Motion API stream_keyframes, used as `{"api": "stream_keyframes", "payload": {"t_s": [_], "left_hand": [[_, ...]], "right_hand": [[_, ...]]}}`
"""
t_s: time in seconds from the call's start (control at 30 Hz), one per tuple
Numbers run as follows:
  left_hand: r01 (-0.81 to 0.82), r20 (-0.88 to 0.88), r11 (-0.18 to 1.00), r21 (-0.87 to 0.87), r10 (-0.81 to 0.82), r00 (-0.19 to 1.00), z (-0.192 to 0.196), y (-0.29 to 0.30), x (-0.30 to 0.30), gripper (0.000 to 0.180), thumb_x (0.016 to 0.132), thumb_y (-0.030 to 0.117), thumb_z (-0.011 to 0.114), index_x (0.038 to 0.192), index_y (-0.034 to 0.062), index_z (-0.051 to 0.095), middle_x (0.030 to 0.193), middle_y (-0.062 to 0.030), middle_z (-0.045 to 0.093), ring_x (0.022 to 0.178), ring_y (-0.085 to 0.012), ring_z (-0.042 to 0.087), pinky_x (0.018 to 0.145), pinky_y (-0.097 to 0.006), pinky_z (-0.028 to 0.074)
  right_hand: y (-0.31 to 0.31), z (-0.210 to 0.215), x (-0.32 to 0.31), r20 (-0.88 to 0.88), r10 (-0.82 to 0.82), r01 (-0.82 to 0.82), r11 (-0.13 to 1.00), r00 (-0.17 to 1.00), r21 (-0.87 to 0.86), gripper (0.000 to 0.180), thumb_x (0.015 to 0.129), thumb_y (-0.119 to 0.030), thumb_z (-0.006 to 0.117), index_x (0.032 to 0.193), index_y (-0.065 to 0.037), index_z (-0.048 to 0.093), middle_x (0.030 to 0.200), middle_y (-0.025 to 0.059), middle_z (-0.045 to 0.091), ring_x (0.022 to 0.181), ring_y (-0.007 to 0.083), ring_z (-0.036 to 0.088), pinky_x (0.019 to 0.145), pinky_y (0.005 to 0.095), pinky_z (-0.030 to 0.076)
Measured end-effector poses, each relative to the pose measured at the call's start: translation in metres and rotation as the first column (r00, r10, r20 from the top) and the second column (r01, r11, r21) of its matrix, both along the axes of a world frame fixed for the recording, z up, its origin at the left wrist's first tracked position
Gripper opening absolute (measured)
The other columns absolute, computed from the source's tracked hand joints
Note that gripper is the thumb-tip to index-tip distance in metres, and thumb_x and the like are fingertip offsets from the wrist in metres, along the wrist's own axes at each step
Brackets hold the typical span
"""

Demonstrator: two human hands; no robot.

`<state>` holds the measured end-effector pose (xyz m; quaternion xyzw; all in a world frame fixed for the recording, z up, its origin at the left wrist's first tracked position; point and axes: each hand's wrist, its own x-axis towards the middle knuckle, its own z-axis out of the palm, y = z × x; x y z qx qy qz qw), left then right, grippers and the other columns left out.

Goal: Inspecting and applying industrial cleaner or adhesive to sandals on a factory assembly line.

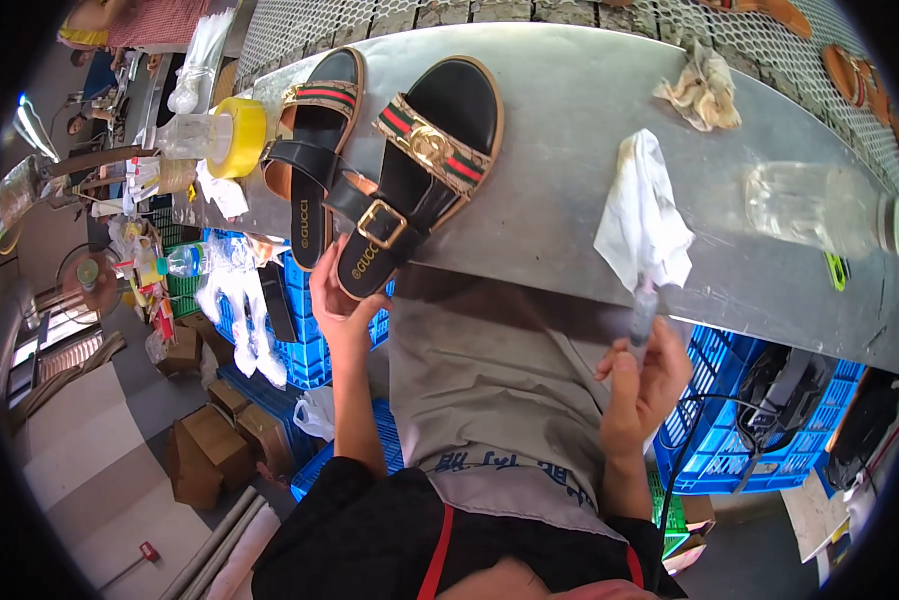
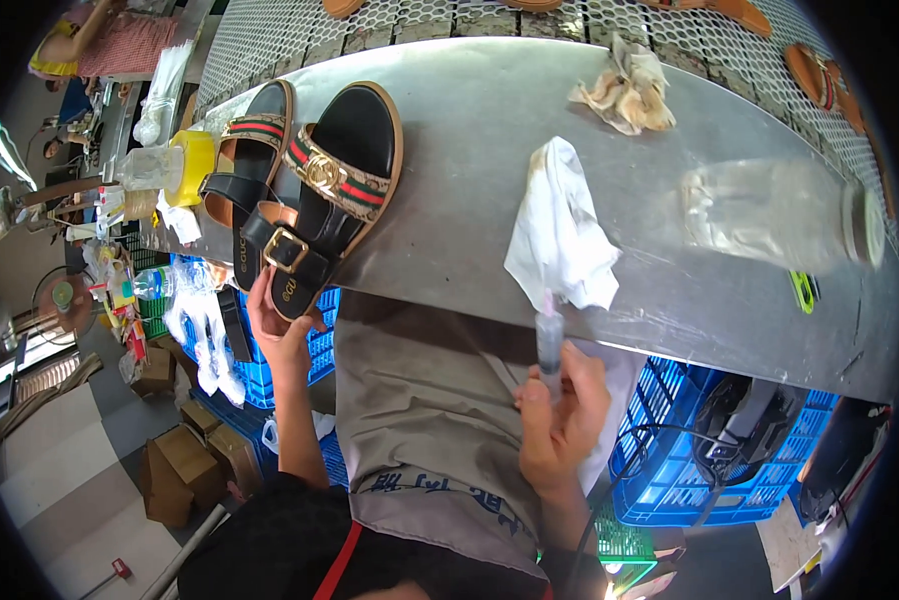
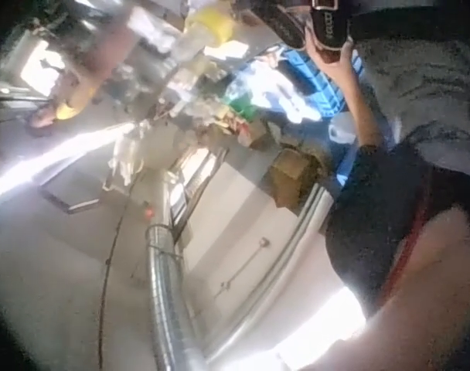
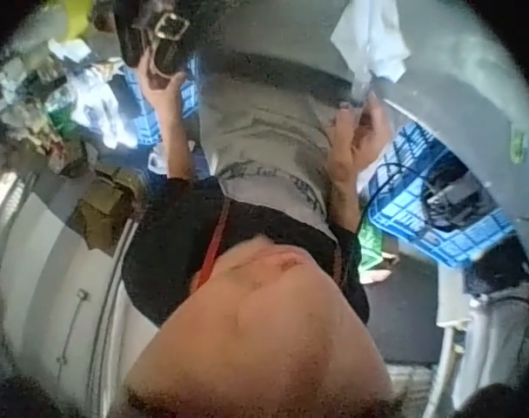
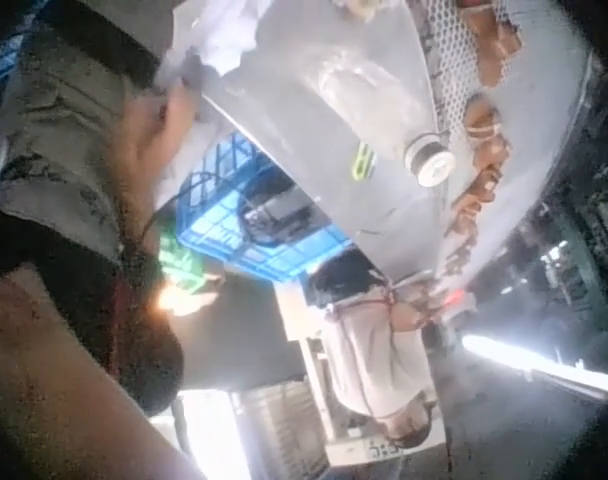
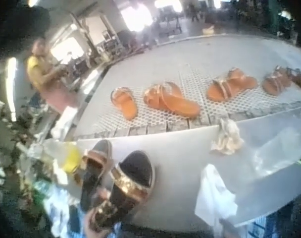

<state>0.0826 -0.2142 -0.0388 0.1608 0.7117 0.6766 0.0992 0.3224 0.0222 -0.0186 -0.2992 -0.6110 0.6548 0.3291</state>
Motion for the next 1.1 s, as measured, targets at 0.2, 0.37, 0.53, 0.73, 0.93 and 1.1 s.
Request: {"api": "stream_keyframes", "payload": {"t_s": [0.2, 0.37, 0.53, 0.73, 0.93, 1.1], "left_hand": [[-0.016, 0.067, 1.000, 0.022, 0.015, 0.998, -0.014, -0.019, 0.002, 0.097, 0.063, -0.003, 0.089, 0.145, 0.0067, 0.040, 0.148, -0.0183, 0.046, 0.126, -0.0291, 0.056, 0.091, -0.038, 0.059], [-0.066, 0.084, 0.998, -0.002, 0.066, 0.994, -0.014, -0.019, 0.003, 0.097, 0.061, 0.005, 0.095, 0.143, 0.0065, 0.043, 0.143, -0.0154, 0.051, 0.127, -0.0269, 0.055, 0.104, -0.041, 0.051], [-0.041, -0.101, 0.977, -0.209, 0.020, 0.995, -0.012, -0.025, -0.004, 0.089, 0.067, 0.009, 0.090, 0.140, -0.0012, 0.041, 0.139, -0.0184, 0.054, 0.120, -0.0256, 0.060, 0.107, -0.040, 0.045], [-0.094, -0.102, 0.994, -0.063, 0.087, 0.991, -0.026, -0.027, 0.003, 0.100, 0.057, 0.022, 0.099, 0.138, -0.0002, 0.046, 0.140, -0.0203, 0.054, 0.130, -0.0318, 0.053, 0.114, -0.044, 0.040], [0.064, -0.126, 0.997, 0.030, -0.060, 0.990, -0.028, 0.002, -0.008, 0.098, 0.070, 0.027, 0.092, 0.145, 0.0015, 0.035, 0.145, -0.0257, 0.046, 0.129, -0.0356, 0.053, 0.099, -0.044, 0.055], [0.018, -0.069, 0.978, 0.207, -0.004, 0.998, -0.021, 0.024, 0.000, 0.090, 0.068, 0.012, 0.093, 0.141, -0.0029, 0.042, 0.142, -0.0240, 0.052, 0.131, -0.0296, 0.054, 0.110, -0.039, 0.044]], "right_hand": [[0.031, 0.008, -0.018, 0.013, -0.091, 0.082, 0.939, 0.996, 0.335, 0.046, 0.098, -0.006, 0.052, 0.140, 0.003, 0.037, 0.101, 0.0181, 0.058, 0.069, 0.0164, 0.057, 0.054, 0.0270, 0.052], [0.037, 0.000, -0.031, -0.052, -0.181, 0.188, 0.958, 0.982, 0.216, 0.045, 0.099, -0.010, 0.050, 0.141, 0.000, 0.037, 0.099, 0.0175, 0.058, 0.064, 0.0138, 0.053, 0.044, 0.0254, 0.051], [0.044, -0.001, -0.029, -0.042, -0.166, 0.171, 0.970, 0.985, 0.172, 0.046, 0.097, -0.008, 0.048, 0.141, 0.000, 0.037, 0.098, 0.0194, 0.058, 0.057, 0.0119, 0.051, 0.037, 0.0231, 0.048], [0.045, 0.001, -0.033, -0.075, -0.125, 0.134, 0.983, 0.989, 0.128, 0.047, 0.095, -0.009, 0.050, 0.140, 0.002, 0.038, 0.095, 0.0201, 0.058, 0.054, 0.0143, 0.051, 0.037, 0.0236, 0.046], [0.028, 0.018, -0.024, -0.149, 0.059, -0.046, 0.995, 0.987, 0.089, 0.029, 0.088, -0.011, 0.062, 0.106, 0.011, 0.057, 0.080, 0.0164, 0.057, 0.059, 0.0227, 0.054, 0.047, 0.0284, 0.047], [-0.020, 0.044, -0.065, 0.271, 0.401, -0.480, 0.789, 0.875, 0.383, 0.050, 0.073, 0.007, 0.068, 0.122, 0.000, 0.067, 0.082, 0.0136, 0.062, 0.071, 0.0213, 0.056, 0.057, 0.0294, 0.044]]}}
